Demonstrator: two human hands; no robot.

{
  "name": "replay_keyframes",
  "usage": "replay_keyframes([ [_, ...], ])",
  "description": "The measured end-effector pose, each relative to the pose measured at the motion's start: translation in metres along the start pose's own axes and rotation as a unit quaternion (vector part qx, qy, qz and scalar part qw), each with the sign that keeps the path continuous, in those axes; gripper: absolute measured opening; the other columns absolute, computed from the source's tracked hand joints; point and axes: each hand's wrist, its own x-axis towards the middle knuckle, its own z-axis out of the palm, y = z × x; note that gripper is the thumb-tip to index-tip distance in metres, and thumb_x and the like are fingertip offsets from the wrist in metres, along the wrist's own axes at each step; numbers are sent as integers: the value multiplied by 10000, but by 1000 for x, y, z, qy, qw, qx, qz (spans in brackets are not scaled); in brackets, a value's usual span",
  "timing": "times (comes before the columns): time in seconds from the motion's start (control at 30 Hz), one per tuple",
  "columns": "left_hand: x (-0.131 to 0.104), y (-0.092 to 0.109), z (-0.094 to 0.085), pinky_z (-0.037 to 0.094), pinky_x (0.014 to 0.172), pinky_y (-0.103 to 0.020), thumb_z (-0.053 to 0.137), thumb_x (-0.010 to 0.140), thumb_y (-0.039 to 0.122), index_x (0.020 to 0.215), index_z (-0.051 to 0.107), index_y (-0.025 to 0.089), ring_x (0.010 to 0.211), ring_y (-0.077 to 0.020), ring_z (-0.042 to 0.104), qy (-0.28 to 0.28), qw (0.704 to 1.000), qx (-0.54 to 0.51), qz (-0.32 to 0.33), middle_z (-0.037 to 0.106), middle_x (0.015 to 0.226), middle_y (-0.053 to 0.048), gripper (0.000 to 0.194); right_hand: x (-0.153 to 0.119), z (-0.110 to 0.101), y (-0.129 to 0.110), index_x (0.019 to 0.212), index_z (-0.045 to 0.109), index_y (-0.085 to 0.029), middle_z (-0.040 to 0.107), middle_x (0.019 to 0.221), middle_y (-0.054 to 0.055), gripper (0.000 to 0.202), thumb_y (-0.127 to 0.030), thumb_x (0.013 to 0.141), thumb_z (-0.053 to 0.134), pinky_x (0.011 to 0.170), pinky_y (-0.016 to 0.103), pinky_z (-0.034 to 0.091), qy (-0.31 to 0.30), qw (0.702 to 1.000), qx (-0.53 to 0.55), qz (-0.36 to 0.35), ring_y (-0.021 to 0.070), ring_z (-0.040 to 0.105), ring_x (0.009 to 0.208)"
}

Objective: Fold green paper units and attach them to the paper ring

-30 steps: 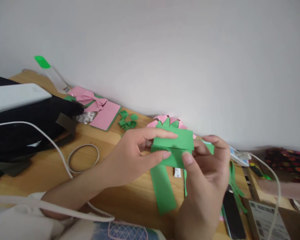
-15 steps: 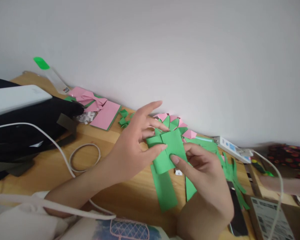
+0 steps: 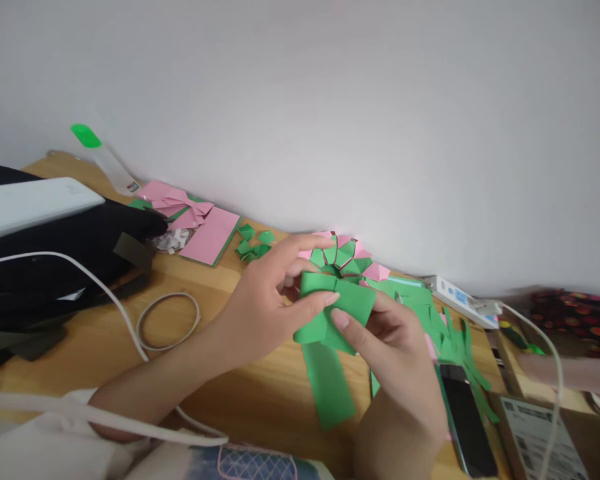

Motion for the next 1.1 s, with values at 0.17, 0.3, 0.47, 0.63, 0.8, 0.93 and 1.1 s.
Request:
replay_keyframes([
  [0.17, -3, 3, 2, 493, 561, -196, 654, 803, 170, 1210, 562, 213, 646, -106, 601, -12, 1000, -6, 7, 649, 755, 28, 420, -1, 1, 0, 872, 770, -261, 765, 801, 7, 87, -256, 803, 717, 648, 268, 563, 14, 1000, -13, -10, 156, 678, 699],
  [0.3, -3, 1, 1, 525, 638, -211, 702, 768, 187, 1193, 568, 217, 727, -118, 625, -23, 998, -52, -15, 675, 850, 10, 447, -1, 3, -1, 838, 778, -282, 775, 805, -25, 97, -213, 792, 727, 647, 214, 561, 39, 999, 3, -21, 121, 680, 687],
  [0.47, 1, -2, -3, 520, 597, -186, 709, 782, 232, 1065, 631, 202, 701, -108, 632, -75, 987, -125, -73, 676, 803, 19, 295, -2, 2, -1, 840, 777, -309, 778, 799, -54, 137, -190, 793, 728, 609, 157, 547, 63, 997, 20, -34, 89, 675, 665],
  [0.63, 1, 1, -3, 490, 564, -138, 690, 774, 135, 997, 666, 193, 645, -72, 619, -55, 990, -105, -70, 695, 770, 32, 232, -4, 1, -1, 863, 780, -315, 780, 806, -51, 133, -206, 811, 724, 635, 163, 559, 56, 998, 23, -31, 92, 682, 671],
  [0.8, -4, 3, 1, 503, 572, -146, 684, 779, 135, 1004, 664, 184, 647, -80, 623, -37, 994, -87, -49, 697, 755, 29, 231, -6, 3, 1, 892, 781, -319, 770, 775, -37, 110, -252, 838, 713, 624, 190, 560, 76, 997, 21, -27, 113, 677, 672],
  [0.93, -5, 3, 2, 516, 591, -152, 688, 779, 144, 1008, 670, 183, 713, -101, 660, -28, 995, -79, -49, 727, 817, 7, 234, -8, 4, 1, 899, 776, -329, 767, 782, -50, 125, -242, 849, 702, 643, 183, 554, 88, 995, 12, -35, 104, 674, 685],
  [1.1, -5, 4, 2, 511, 568, -159, 699, 767, 153, 998, 674, 171, 703, -112, 667, -20, 996, -73, -52, 734, 806, -8, 234, -9, 4, 2, 904, 772, -326, 772, 822, -56, 136, -224, 850, 699, 666, 193, 551, 83, 995, -6, -49, 107, 675, 709],
])
